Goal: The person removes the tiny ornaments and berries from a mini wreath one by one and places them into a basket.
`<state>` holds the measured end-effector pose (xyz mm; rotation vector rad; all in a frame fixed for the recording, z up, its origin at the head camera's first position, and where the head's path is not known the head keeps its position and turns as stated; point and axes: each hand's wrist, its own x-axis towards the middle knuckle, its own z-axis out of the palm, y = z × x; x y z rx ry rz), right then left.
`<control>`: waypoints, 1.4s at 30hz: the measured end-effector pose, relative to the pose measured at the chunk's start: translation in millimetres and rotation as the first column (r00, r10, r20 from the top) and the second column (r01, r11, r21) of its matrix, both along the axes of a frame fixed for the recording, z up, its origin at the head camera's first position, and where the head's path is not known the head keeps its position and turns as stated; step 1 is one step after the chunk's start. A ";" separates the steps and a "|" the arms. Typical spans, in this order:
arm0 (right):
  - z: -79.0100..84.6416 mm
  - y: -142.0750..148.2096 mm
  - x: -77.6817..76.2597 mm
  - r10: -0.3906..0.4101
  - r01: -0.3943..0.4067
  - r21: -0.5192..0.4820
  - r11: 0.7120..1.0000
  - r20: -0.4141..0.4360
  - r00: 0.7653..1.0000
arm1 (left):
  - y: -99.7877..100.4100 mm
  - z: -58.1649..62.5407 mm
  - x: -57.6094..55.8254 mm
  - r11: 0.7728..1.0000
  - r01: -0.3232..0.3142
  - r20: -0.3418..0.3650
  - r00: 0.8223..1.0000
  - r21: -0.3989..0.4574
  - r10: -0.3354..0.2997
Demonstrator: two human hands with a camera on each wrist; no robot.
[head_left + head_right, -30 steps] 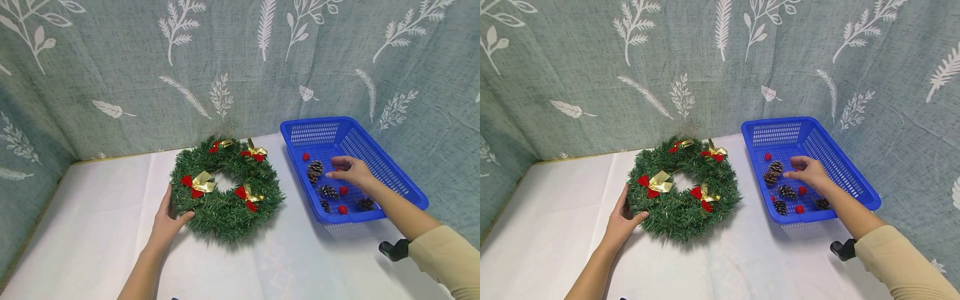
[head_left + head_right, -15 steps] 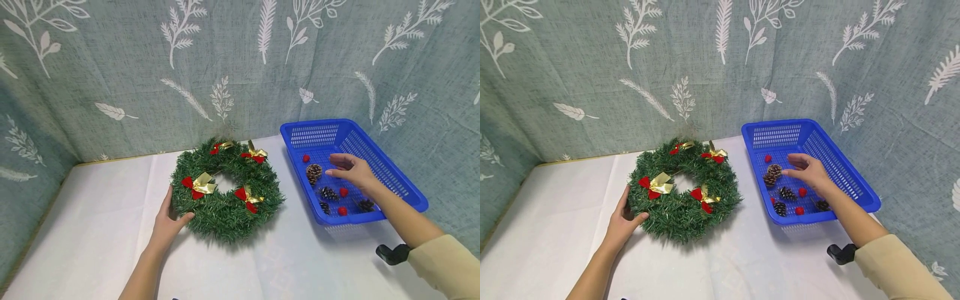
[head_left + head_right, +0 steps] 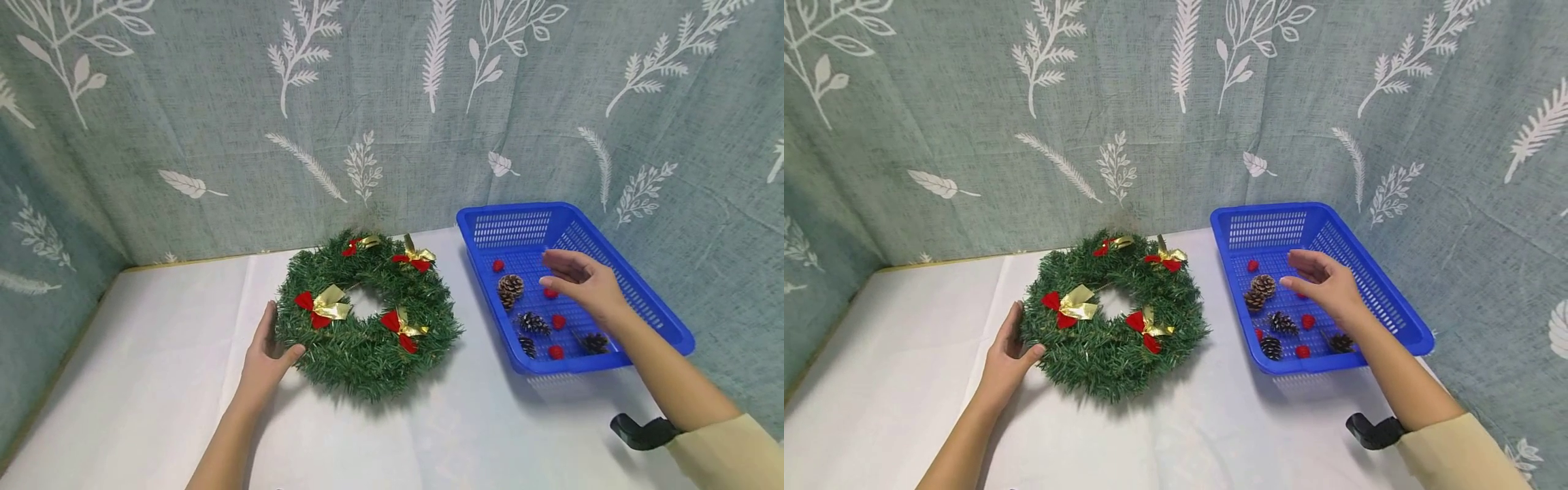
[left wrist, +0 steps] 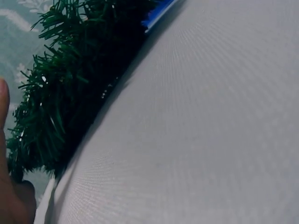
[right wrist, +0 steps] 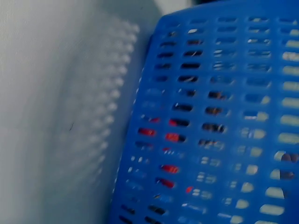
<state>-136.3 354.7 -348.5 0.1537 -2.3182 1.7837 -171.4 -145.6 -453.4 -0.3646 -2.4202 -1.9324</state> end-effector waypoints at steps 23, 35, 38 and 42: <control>40.0 -69.8 40.8 0.114 -0.148 -0.129 0.980 -0.236 0.965 | 13.5 84.0 47.6 0.993 -0.117 -0.409 0.905 0.029 0.118; 59.9 -120.7 48.6 0.103 -0.105 0.037 0.994 -0.660 0.744 | 26.5 113.0 67.3 0.848 -0.485 -0.870 0.489 -0.212 0.062; 60.6 -131.9 49.2 0.072 0.057 0.163 0.985 -0.687 0.723 | 29.4 120.1 72.0 0.798 -0.547 -0.883 0.467 -0.253 0.041; 57.6 -143.8 47.1 0.075 0.230 0.309 0.923 -0.730 0.680 | 32.6 126.5 75.1 0.727 -0.608 -0.877 0.480 -0.318 0.018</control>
